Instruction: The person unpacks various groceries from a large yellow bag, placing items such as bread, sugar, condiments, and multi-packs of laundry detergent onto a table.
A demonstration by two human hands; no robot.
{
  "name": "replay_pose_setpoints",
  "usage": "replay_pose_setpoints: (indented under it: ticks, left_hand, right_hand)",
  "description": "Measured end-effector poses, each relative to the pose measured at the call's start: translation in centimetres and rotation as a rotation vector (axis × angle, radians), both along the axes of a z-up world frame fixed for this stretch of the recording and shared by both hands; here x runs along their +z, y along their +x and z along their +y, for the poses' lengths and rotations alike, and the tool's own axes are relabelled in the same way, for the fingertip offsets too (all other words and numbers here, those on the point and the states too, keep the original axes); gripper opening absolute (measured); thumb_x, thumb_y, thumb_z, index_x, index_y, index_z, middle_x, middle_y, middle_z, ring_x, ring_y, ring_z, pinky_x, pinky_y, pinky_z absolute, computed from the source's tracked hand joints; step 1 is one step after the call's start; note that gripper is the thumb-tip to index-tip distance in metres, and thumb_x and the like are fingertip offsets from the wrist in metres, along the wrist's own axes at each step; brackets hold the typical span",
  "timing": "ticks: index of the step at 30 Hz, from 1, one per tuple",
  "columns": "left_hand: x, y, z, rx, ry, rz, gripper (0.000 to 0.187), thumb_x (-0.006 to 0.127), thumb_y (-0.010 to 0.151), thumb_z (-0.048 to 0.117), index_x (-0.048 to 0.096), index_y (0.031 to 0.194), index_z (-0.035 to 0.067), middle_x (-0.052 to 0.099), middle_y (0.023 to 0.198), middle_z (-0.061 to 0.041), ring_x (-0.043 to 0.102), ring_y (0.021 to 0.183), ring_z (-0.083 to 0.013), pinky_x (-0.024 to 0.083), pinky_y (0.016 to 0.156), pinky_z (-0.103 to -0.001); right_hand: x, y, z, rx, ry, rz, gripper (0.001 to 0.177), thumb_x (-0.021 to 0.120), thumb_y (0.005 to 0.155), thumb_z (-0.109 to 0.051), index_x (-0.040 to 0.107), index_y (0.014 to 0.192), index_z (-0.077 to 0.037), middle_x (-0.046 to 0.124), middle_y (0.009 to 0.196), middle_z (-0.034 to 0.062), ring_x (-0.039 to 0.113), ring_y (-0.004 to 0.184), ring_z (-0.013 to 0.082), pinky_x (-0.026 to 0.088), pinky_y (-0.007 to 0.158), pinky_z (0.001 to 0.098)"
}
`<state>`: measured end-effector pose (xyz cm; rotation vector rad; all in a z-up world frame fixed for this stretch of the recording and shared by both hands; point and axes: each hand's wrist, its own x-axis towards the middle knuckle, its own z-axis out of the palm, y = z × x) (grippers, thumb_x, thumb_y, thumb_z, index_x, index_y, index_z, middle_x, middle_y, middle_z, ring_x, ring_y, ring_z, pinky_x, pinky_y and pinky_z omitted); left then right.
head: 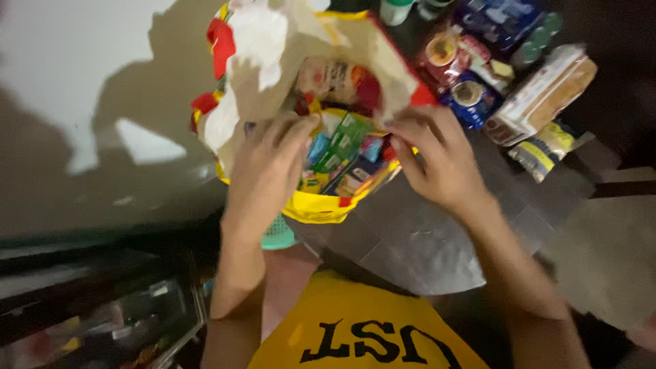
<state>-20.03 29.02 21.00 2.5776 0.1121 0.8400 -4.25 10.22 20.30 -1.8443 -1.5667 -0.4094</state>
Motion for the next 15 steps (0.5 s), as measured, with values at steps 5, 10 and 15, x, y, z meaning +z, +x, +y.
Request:
replay_pose_setpoints:
  ticks: [5,10,15]
  left_hand:
    - [-2.4,-1.4,4.6,0.044,0.016,0.215,0.042,0.065,0.080,0.011,0.052,0.119,0.002,0.058,0.106,-0.017,0.053,0.099,-0.0367,0.043,0.084,-0.045]
    - [-4.9,-3.1,5.1,0.092,-0.047,0.441,0.054,0.071,0.079,0.030,0.047,0.119,0.001,0.056,0.101,-0.020,0.050,0.102,-0.0375,0.042,0.085,-0.045]
    - [-5.2,-5.0,5.3,0.070,-0.146,0.381,0.071,0.071,0.076,0.034,0.039,0.124,-0.008,0.050,0.110,-0.024,0.046,0.109,-0.0413,0.039,0.091,-0.044]
  right_hand:
    - [2.0,-0.7,6.0,0.116,-0.317,-0.082,0.033,0.064,0.081,-0.003,0.059,0.114,-0.007,0.056,0.108,0.0114,0.055,0.100,0.0314,0.046,0.083,0.0409]
    - [-0.2,-0.7,12.5,0.241,-0.601,-0.126,0.033,0.062,0.081,-0.009,0.059,0.114,-0.008,0.055,0.096,0.0103,0.055,0.092,0.0297,0.045,0.078,0.0415]
    - [-5.5,-0.4,17.8,0.231,-0.881,-0.393,0.031,0.057,0.082,-0.016,0.060,0.112,-0.012,0.058,0.091,0.0096,0.059,0.083,0.0279,0.048,0.065,0.0382]
